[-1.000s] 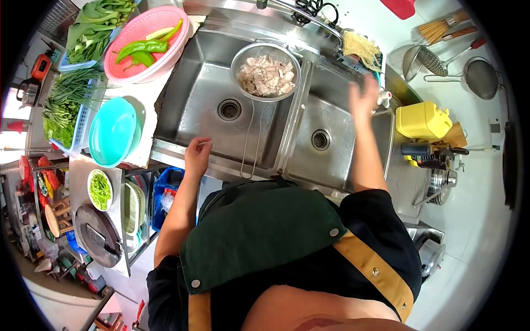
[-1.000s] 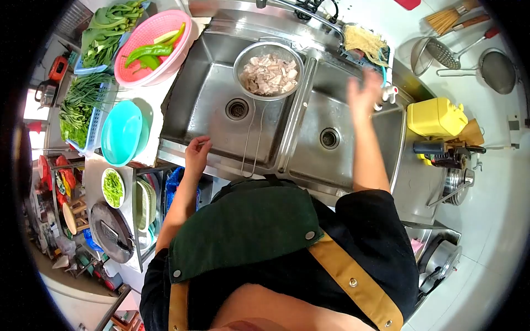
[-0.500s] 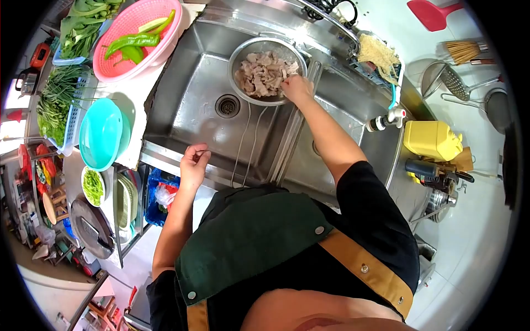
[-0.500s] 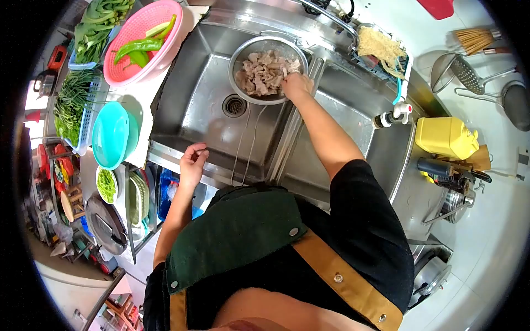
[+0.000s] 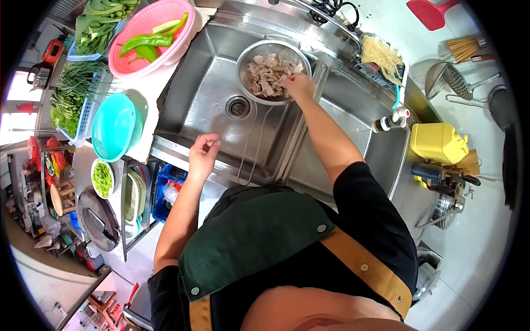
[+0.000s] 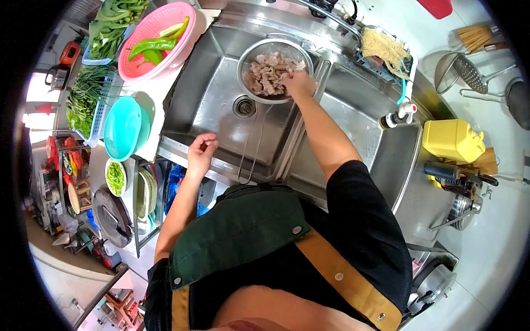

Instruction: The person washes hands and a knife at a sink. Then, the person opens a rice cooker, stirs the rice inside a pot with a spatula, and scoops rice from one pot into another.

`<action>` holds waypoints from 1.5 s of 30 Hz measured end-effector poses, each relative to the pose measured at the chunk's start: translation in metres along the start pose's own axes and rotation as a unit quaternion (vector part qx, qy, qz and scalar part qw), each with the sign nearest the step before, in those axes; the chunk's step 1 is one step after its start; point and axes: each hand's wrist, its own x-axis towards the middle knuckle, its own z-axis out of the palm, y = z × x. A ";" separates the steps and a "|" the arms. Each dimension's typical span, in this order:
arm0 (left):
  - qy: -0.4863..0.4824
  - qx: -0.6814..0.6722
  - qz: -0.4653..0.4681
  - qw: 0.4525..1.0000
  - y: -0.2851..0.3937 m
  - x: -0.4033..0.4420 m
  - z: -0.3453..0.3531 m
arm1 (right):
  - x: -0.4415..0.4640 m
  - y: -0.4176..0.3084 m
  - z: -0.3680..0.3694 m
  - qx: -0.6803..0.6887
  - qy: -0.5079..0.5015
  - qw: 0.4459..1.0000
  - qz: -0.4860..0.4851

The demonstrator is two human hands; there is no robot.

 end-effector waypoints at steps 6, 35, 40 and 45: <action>-0.002 0.042 0.024 0.999 0.053 0.029 0.023 | -0.018 -0.001 -0.023 0.216 0.046 0.958 -0.181; -0.001 0.190 0.270 0.944 0.154 0.028 0.037 | -0.125 -0.098 -0.117 0.296 -0.100 0.837 -0.450; -0.022 0.116 0.138 0.983 0.163 0.017 0.044 | -0.123 -0.102 -0.115 0.210 0.077 0.777 -0.588; -0.024 0.043 0.090 0.995 0.167 0.016 0.044 | -0.120 -0.095 -0.109 0.308 0.063 0.825 -0.470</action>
